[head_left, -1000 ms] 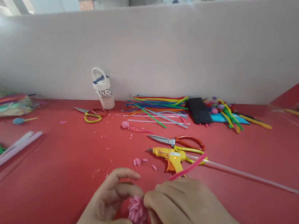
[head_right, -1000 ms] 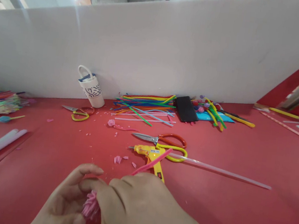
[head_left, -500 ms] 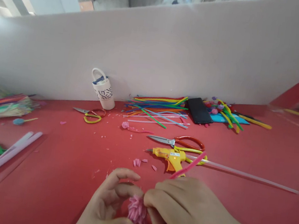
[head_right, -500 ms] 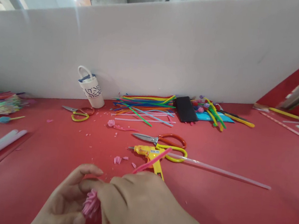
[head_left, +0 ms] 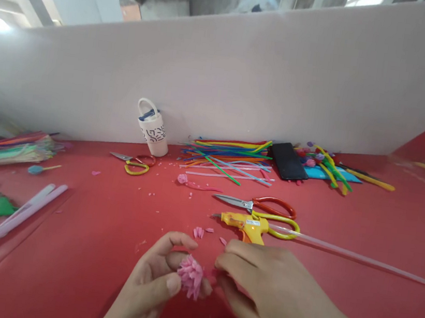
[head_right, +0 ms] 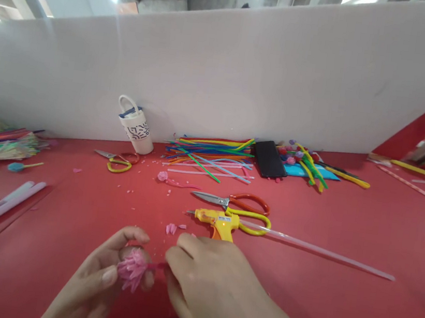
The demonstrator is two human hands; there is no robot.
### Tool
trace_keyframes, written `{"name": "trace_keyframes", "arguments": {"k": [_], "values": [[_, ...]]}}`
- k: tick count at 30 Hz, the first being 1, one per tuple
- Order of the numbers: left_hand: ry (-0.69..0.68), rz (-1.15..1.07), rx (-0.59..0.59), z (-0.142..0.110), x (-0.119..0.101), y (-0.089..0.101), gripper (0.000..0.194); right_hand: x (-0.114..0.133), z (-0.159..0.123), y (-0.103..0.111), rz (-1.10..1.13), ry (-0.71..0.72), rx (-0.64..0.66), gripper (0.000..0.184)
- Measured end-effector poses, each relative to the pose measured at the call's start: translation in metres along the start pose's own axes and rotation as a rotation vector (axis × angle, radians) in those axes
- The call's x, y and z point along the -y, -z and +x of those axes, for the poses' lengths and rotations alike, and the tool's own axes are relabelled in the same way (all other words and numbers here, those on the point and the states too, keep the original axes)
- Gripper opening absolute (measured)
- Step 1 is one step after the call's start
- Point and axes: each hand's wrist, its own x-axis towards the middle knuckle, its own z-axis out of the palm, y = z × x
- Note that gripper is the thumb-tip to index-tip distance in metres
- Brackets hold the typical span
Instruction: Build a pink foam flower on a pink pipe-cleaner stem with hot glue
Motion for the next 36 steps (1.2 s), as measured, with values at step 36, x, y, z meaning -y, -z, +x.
{"name": "trace_keyframes", "arguments": {"k": [36], "values": [[0.221, -0.296, -0.149, 0.005, 0.003, 0.003, 0.010, -0.090, -0.014, -0.055, -0.153, -0.658, -0.151, 0.026]]}}
